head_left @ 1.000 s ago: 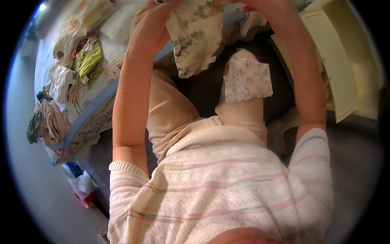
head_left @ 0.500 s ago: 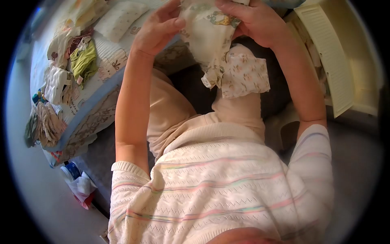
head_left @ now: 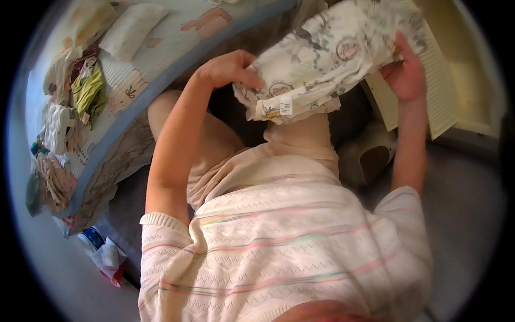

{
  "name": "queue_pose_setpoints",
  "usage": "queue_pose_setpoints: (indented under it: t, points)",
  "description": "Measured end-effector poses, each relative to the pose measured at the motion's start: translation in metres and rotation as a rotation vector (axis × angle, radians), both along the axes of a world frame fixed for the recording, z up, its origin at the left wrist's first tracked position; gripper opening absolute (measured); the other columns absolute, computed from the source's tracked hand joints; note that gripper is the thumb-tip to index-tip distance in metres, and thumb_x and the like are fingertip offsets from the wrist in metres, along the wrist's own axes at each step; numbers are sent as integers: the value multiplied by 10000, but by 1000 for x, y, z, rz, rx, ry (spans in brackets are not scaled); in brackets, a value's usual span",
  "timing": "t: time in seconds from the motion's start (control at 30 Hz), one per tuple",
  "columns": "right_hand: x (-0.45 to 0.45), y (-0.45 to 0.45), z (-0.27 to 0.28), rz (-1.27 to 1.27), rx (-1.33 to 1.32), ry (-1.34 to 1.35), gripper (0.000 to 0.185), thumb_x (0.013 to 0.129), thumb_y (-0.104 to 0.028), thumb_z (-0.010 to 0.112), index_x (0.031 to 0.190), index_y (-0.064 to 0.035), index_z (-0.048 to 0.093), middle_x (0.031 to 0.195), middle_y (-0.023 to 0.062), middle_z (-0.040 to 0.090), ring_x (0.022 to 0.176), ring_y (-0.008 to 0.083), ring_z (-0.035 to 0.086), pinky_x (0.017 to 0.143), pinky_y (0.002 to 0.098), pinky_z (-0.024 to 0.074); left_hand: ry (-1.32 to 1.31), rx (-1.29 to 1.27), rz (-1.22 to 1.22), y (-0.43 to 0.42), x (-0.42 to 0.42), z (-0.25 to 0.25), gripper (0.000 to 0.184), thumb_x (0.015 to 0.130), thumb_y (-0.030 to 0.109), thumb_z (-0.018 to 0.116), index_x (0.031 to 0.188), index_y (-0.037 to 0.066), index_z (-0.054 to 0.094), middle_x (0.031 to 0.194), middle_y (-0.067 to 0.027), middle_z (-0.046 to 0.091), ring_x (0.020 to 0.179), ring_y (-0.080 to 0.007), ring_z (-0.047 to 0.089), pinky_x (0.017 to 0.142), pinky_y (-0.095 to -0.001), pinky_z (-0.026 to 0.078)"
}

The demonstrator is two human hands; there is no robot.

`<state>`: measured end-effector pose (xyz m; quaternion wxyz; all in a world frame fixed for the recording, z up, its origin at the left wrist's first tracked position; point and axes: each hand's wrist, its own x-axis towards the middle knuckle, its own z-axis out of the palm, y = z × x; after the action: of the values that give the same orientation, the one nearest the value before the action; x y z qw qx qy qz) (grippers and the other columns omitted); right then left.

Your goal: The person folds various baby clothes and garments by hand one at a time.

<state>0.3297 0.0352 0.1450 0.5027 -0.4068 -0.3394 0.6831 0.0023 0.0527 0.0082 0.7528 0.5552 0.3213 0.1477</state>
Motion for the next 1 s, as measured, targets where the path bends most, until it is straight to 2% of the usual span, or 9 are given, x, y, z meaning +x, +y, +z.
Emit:
queue_pose_setpoints:
  t: [0.07,0.17,0.37,0.57,0.63,0.7,0.83,0.93,1.0]
  points:
    - [47,-5,-56,0,-119,98,375,936,-224,443,1258,-33,429,1192,121,541,1067,257,540,890,419,445,21,-55,-10,-2,3,-25,340,673,127,714,960,-37,634,877,-57,659,759,-108,603,716,-247,482]
    - [79,-19,-129,-62,-229,185,415,940,-228,428,1300,-27,372,1282,129,466,1149,278,475,937,448,401,-5,-220,38,-6,5,-51,324,717,108,690,1001,-29,615,887,-58,654,773,-107,608,723,-247,489]
    - [90,-20,-142,107,-128,350,433,952,-214,382,1336,-24,317,1329,126,423,1204,268,428,993,442,352,-47,-254,63,-13,6,-49,337,734,119,681,1024,-23,584,918,-61,640,782,-102,601,707,-258,492]
    - [91,-15,-133,130,-111,414,427,952,-190,375,1337,-17,311,1327,129,424,1207,272,426,991,434,354,559,714,510,-38,27,-23,281,726,87,672,1000,54,621,881,-59,629,797,-144,607,709,-290,485]
    - [89,-20,-137,49,-136,376,424,951,-176,375,1337,-16,310,1322,127,428,1202,271,431,984,429,364,474,1062,584,-64,51,-7,222,700,54,652,920,75,633,938,-90,598,864,-256,572,759,-334,477]
    - [78,-25,-127,-53,-102,190,425,934,-126,407,1333,-11,316,1317,122,433,1196,263,437,976,423,376,425,1312,437,-85,72,-1,275,684,99,666,954,124,619,1090,-50,557,1027,-289,506,837,-392,434]
    - [33,-40,-92,-225,111,-284,442,892,-39,479,1314,-6,353,1311,117,439,1182,240,450,963,406,387,448,1354,262,-113,98,-8,449,688,119,657,1128,137,567,1270,-44,459,1239,-292,353,963,-464,313]
    - [-1,-64,-81,58,478,-955,509,825,-30,581,1298,-61,394,1235,117,498,1139,276,485,936,372,401,495,1345,209,-117,99,-16,481,714,127,618,1187,118,530,1307,-63,421,1264,-311,319,990,-479,284]
    - [-42,-72,-84,156,780,-1017,568,763,-54,638,1288,-105,427,1243,113,497,1176,306,455,979,372,359,475,1340,181,-116,97,-19,485,743,123,553,1224,95,498,1326,-91,394,1253,-351,317,1003,-487,276]
